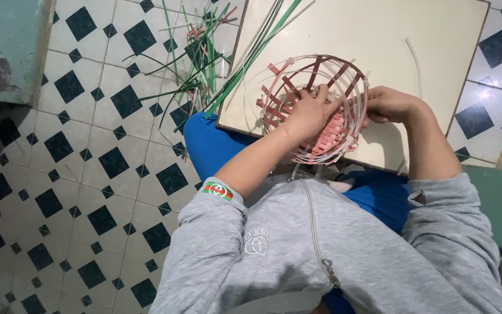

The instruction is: Weaving a small pink and white basket by tucking the vertical rib ends into the woven sides.

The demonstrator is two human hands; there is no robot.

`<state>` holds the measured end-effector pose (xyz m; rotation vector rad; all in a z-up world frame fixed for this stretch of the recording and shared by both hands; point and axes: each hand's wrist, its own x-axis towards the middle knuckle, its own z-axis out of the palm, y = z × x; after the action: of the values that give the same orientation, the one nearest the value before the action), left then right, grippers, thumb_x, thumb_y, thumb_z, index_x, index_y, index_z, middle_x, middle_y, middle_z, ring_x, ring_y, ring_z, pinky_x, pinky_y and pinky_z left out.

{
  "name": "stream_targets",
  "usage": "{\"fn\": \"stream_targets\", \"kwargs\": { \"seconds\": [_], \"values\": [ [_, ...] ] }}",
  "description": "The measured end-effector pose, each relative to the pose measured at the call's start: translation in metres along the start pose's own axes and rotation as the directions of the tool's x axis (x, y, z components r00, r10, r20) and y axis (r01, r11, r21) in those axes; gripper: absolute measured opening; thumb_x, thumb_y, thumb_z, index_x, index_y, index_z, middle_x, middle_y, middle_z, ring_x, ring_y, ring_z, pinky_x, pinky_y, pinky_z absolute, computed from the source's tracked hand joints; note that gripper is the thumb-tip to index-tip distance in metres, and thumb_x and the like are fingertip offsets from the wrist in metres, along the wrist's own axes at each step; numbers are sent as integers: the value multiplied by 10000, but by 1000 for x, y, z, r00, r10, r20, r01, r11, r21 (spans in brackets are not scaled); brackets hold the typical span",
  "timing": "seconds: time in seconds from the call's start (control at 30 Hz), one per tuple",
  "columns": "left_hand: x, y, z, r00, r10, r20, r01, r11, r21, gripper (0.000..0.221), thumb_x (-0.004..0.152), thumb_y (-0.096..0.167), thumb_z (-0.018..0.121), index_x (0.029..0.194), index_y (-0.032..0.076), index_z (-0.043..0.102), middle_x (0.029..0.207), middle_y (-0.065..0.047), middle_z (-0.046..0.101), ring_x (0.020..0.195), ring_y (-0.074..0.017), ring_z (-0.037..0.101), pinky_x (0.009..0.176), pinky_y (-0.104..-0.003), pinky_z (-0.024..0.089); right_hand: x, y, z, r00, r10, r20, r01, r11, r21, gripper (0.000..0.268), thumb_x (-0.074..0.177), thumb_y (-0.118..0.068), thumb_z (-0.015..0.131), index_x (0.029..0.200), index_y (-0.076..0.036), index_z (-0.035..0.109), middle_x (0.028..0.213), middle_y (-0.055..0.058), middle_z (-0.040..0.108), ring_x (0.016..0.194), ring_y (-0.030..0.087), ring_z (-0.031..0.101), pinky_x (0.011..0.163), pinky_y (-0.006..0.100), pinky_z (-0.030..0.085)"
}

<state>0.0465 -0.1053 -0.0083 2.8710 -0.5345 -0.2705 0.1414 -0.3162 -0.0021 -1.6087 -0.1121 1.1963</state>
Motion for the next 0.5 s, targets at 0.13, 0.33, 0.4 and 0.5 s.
{"fn": "stream_targets", "kwargs": {
  "seconds": [0.13, 0.33, 0.4, 0.5],
  "values": [
    [7, -1, 14, 1000, -6, -12, 6, 999, 35, 436, 959, 97, 495, 1374, 226, 469, 1263, -284, 356, 1003, -610, 537, 629, -618, 556, -3, 2, 1, 998, -31, 48, 27, 996, 82, 141, 925, -83, 555, 874, 45, 582, 460, 216, 537, 222, 105, 333, 256, 200, 229],
    [3, -4, 10, 1000, 2, 5, -2, 1000, 0, 433, 948, 94, 520, 1364, 206, 478, 1288, -295, 362, 1012, -595, 545, 638, -614, 560, 16, 31, -4, 996, -56, 73, 38, 971, 236, 83, 896, -78, 562, 941, -9, 563, 446, 210, 532, 210, 83, 291, 243, 186, 213],
    [6, -11, 21, 1000, 23, -1, -23, 998, -58, 422, 943, 49, 524, 1351, 144, 467, 1307, -318, 338, 1018, -608, 538, 635, -627, 560, 17, 34, -6, 996, -81, 22, 74, 974, 215, 70, 897, -61, 578, 943, -9, 591, 519, 213, 594, 258, 147, 484, 245, 157, 261],
    [1, -12, 16, 999, 31, -22, -33, 996, -80, 383, 945, 71, 531, 1315, 164, 498, 1323, -302, 346, 1027, -579, 551, 651, -619, 574, 9, 25, 7, 992, -124, 9, 118, 962, 248, 40, 886, -67, 596, 908, -35, 590, 467, 162, 529, 220, 85, 331, 241, 167, 205]
  ]
}}
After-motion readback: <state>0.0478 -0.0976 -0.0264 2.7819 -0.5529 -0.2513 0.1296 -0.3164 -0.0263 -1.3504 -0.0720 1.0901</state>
